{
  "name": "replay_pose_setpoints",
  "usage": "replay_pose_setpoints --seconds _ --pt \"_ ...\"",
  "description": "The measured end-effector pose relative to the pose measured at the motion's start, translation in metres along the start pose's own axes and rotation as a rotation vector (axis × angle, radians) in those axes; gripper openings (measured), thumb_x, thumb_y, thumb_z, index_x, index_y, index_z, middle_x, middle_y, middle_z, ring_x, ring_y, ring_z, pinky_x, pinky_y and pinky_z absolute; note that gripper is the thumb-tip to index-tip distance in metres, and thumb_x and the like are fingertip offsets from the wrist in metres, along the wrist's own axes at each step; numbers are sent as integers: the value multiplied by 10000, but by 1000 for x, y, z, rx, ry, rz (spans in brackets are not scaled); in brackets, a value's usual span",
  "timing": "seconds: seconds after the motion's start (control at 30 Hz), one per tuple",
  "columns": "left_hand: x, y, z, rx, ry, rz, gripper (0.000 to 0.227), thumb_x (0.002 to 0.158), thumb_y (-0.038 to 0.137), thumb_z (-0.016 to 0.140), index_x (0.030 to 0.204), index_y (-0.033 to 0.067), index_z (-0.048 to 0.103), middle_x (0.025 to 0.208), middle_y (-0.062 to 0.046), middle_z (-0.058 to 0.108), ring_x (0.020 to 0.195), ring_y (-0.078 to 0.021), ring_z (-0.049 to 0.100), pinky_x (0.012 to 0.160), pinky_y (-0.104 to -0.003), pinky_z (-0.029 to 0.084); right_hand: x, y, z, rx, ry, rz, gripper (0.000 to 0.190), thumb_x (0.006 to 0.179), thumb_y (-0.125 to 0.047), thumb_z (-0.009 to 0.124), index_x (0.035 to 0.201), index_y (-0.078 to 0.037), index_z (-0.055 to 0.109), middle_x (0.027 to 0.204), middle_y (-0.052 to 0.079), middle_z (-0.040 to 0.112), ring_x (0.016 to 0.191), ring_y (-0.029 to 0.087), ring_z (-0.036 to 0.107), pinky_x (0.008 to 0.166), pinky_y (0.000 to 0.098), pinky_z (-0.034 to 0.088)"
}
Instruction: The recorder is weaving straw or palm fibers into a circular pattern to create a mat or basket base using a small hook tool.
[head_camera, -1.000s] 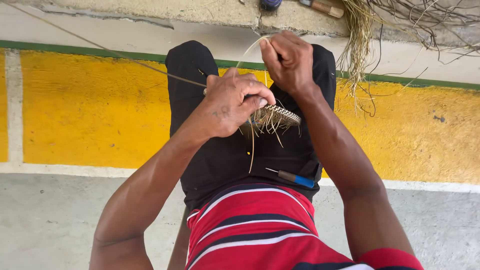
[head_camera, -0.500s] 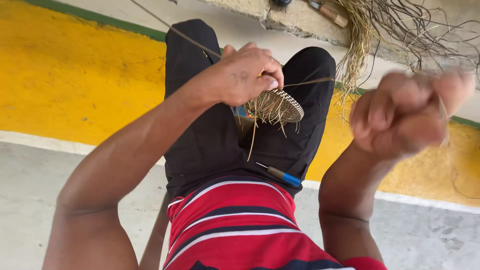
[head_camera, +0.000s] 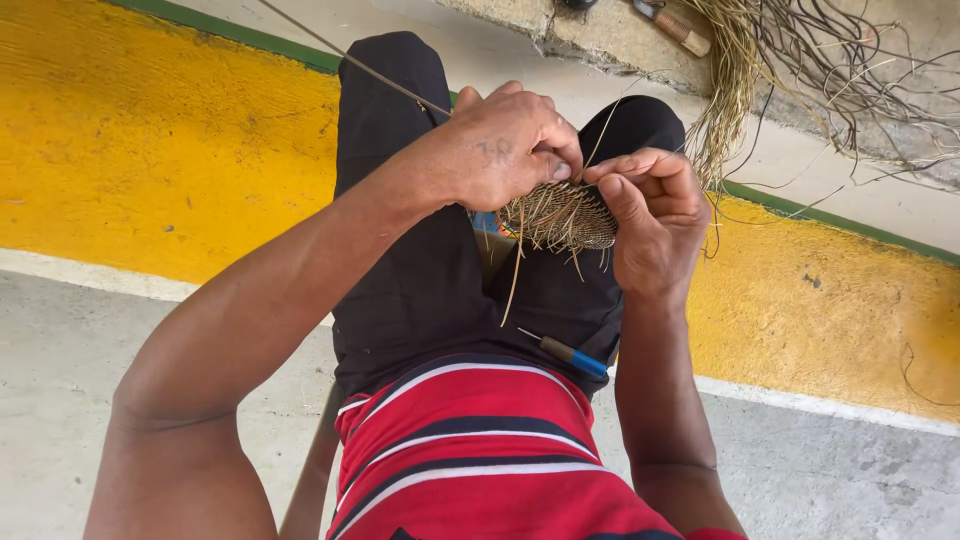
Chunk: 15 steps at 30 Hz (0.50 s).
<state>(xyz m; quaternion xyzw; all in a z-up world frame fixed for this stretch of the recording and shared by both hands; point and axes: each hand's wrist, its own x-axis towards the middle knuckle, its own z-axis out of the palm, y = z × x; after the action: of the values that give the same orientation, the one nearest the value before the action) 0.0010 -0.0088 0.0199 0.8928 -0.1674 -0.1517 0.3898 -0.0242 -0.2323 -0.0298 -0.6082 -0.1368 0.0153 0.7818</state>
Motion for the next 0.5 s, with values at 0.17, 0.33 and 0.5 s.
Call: replay_pose_setpoints --seconds 0.17,0.33,0.5 --pt "-1 -4 1 -5 6 31 186 919 337 663 1024 274 803 1009 5 691 1136 -241 550 945 -548 322 -3 -4 8 -23 -6 -3 184 1007 118 694 1111 -7 607 1079 127 700 1027 200 710 984 324 582" --pt "-5 -4 -1 4 38 81 181 901 313 675 1001 255 814 975 -14 723 1080 -263 588 903 -542 336 0 -11 5 -622 -118 -260 195 935 108 800 1029 -19 686 1019 141 643 984 214 604 894 301 506" --pt "-14 -5 -3 -182 -14 70 161 892 250 685 1010 223 791 909 -10 774 894 -193 729 837 -443 470 37 10 -43 -319 -538 -9 37 1016 -39 683 1042 -51 706 1012 25 734 961 115 707 877 247 574"
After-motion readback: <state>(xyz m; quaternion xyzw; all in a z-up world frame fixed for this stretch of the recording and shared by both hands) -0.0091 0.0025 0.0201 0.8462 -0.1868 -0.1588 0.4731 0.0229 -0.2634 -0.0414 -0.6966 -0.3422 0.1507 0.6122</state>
